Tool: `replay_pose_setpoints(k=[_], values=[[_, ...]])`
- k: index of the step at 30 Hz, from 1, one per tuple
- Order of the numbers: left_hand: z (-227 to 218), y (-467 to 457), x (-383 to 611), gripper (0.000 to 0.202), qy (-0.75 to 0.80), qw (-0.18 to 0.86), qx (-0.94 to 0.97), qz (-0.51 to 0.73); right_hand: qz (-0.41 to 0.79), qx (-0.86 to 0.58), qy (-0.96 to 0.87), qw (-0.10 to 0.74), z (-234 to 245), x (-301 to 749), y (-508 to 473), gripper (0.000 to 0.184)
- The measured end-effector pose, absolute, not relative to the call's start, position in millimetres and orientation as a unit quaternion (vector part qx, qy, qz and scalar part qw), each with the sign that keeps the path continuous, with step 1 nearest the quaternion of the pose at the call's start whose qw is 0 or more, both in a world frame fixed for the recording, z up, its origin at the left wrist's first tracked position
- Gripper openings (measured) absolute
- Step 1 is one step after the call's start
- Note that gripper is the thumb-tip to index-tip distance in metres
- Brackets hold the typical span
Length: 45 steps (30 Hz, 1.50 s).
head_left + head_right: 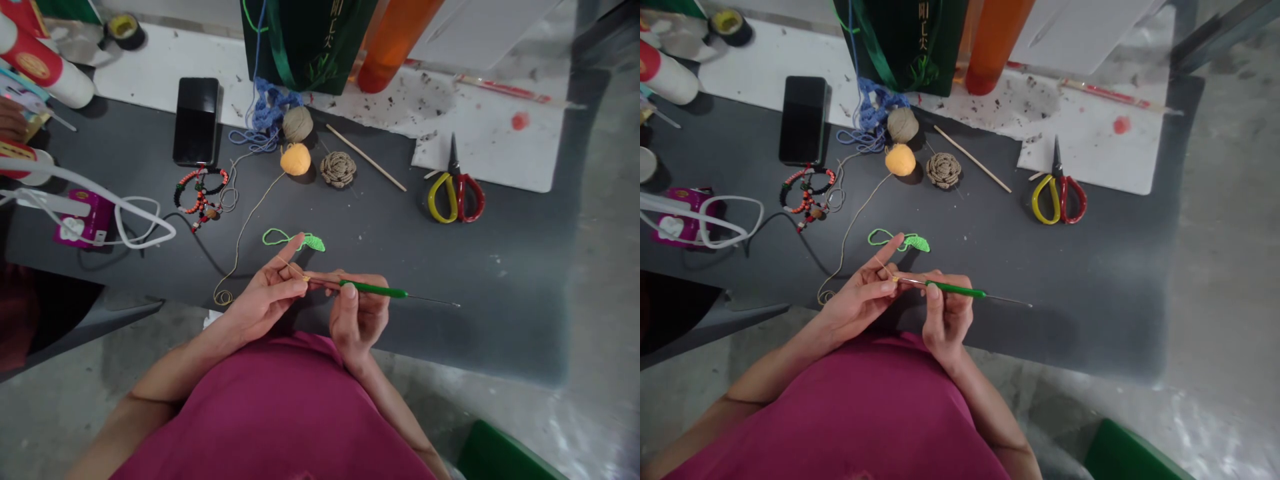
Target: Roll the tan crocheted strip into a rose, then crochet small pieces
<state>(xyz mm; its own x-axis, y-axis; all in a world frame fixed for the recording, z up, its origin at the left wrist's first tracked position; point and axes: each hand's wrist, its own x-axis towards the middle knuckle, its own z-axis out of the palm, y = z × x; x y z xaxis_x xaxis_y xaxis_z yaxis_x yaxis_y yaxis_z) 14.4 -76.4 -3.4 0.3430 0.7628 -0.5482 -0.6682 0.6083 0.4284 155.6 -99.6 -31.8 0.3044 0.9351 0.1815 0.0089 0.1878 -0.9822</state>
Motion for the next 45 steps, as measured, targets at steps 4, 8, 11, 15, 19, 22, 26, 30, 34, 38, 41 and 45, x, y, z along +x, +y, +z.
replay_pose_setpoints(k=[4,8,11,15,19,22,26,30,34,38,41,45], values=[[-1.0,-75.3,12.9,0.059,0.350,0.830,0.052,0.432,0.374,-0.535,-0.471,0.593,-28.8,159.8,-99.9,0.009],[-0.4,-75.2,12.2,0.059,0.329,0.848,0.045,0.414,0.413,-0.534,-0.452,0.583,-28.3,162.8,-101.3,0.010],[-1.4,-75.3,12.5,0.059,0.313,0.857,0.035,0.408,0.466,-0.510,-0.422,0.587,-25.9,161.7,-99.9,0.008],[-3.0,-74.9,13.2,0.060,0.303,0.864,0.023,0.402,0.522,-0.478,-0.373,0.601,-22.4,157.6,-95.6,0.009],[-3.1,-74.9,14.9,0.060,0.303,0.868,0.036,0.393,0.568,-0.433,-0.344,0.609,-24.9,152.9,-92.3,0.010],[-1.9,-76.0,17.1,0.055,0.325,0.851,0.070,0.407,0.556,-0.401,-0.365,0.630,-30.0,149.4,-91.4,0.006],[-0.3,-77.0,19.1,0.052,0.359,0.818,0.118,0.432,0.521,-0.400,-0.401,0.639,-33.5,147.4,-91.9,0.008],[0.1,-76.9,20.5,0.047,0.375,0.789,0.141,0.466,0.467,-0.415,-0.467,0.625,-32.0,150.6,-92.1,0.014],[0.1,-78.5,21.7,0.059,0.419,0.755,0.131,0.486,0.347,-0.409,-0.596,0.597,-32.8,156.3,-89.9,0.030],[0.4,-79.2,21.8,0.070,0.439,0.753,0.095,0.481,0.229,-0.420,-0.662,0.577,-35.0,157.5,-88.6,0.036],[1.1,-77.9,21.5,0.072,0.427,0.770,0.083,0.466,0.301,-0.439,-0.587,0.609,-35.8,153.3,-90.0,0.029],[2.6,-76.3,21.5,0.074,0.425,0.777,0.078,0.457,0.368,-0.446,-0.496,0.648,-37.3,148.0,-93.2,0.020]])
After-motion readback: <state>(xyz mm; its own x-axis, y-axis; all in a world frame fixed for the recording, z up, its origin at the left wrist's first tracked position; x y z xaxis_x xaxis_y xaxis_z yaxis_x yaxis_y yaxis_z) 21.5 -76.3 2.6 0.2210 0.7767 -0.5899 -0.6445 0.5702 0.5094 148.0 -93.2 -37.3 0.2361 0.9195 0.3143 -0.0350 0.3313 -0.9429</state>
